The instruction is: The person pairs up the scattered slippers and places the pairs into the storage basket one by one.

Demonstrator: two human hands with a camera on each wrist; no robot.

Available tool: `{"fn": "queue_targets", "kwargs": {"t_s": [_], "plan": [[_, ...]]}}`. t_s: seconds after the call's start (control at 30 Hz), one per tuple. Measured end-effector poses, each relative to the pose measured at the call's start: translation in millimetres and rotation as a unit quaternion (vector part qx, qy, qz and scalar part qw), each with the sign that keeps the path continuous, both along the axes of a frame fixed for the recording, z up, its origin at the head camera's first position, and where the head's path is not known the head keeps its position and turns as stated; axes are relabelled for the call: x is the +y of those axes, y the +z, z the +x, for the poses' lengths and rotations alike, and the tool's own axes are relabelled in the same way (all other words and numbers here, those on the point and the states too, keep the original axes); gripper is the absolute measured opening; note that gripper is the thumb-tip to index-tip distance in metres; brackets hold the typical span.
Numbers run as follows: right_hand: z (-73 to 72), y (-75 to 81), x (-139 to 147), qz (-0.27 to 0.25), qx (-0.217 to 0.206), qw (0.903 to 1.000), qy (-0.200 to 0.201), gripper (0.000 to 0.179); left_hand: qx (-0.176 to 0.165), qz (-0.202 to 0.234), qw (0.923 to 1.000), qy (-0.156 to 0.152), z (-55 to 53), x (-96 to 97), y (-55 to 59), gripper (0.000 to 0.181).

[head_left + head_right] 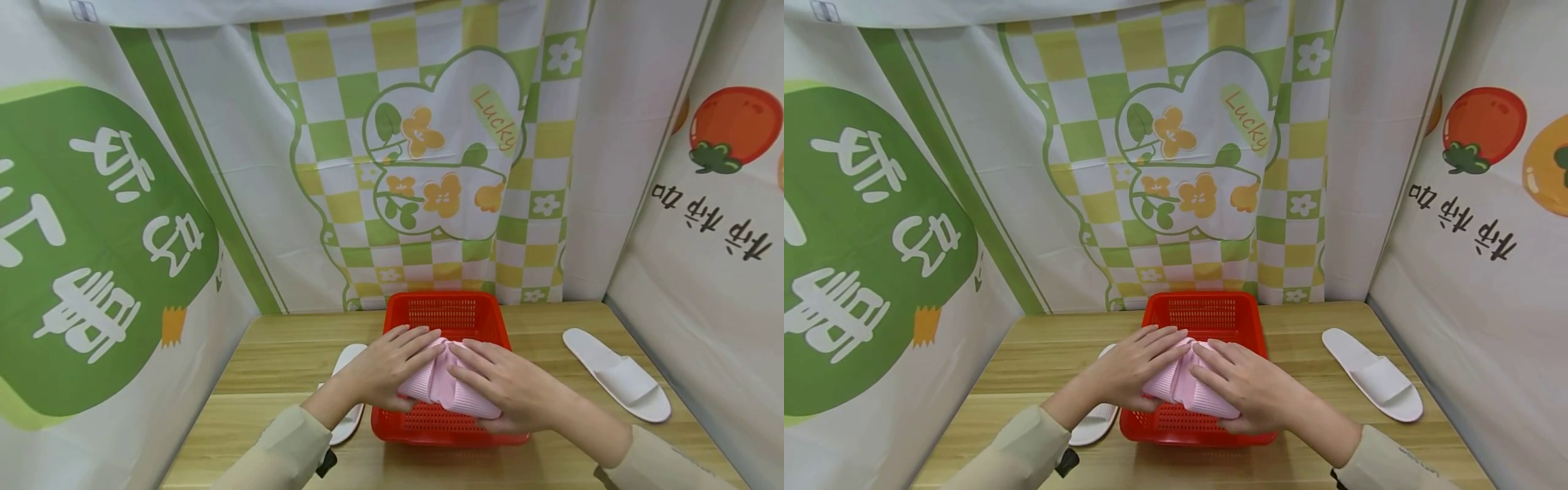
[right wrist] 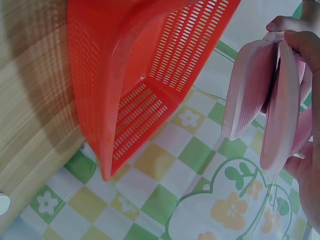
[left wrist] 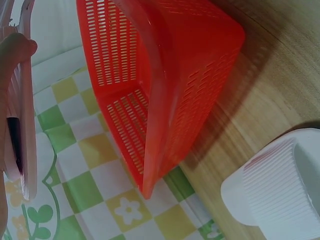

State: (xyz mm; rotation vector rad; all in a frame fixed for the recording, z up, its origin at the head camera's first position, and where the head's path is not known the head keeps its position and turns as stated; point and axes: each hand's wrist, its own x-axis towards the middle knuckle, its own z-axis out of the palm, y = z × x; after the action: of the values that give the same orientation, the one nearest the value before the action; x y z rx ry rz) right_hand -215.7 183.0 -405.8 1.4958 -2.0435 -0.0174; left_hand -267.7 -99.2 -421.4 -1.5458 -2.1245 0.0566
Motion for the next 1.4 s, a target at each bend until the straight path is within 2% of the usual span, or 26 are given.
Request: {"fn": "queue_targets", "kwargs": {"t_s": [0.3,1.1,1.4], "plan": [[-1.0,2.1,-0.2,-0.006,0.012,0.9998,0.013,0.094,-0.005,-0.003,1.0000,0.002,0.2,-0.1,0.7,0.101],[-0.8,2.2,-3.7,0.003,0.003,0.9999,-0.010,0.091,-0.002,0.011,0.9999,0.005,-1.8,-1.6,-0.8,0.105],[-2.6,0.9,-4.2,-0.014,0.016,0.9997,-0.008,0.090,0.016,0.031,0.9993,0.010,-3.5,-3.5,-1.6,0.105]]}}
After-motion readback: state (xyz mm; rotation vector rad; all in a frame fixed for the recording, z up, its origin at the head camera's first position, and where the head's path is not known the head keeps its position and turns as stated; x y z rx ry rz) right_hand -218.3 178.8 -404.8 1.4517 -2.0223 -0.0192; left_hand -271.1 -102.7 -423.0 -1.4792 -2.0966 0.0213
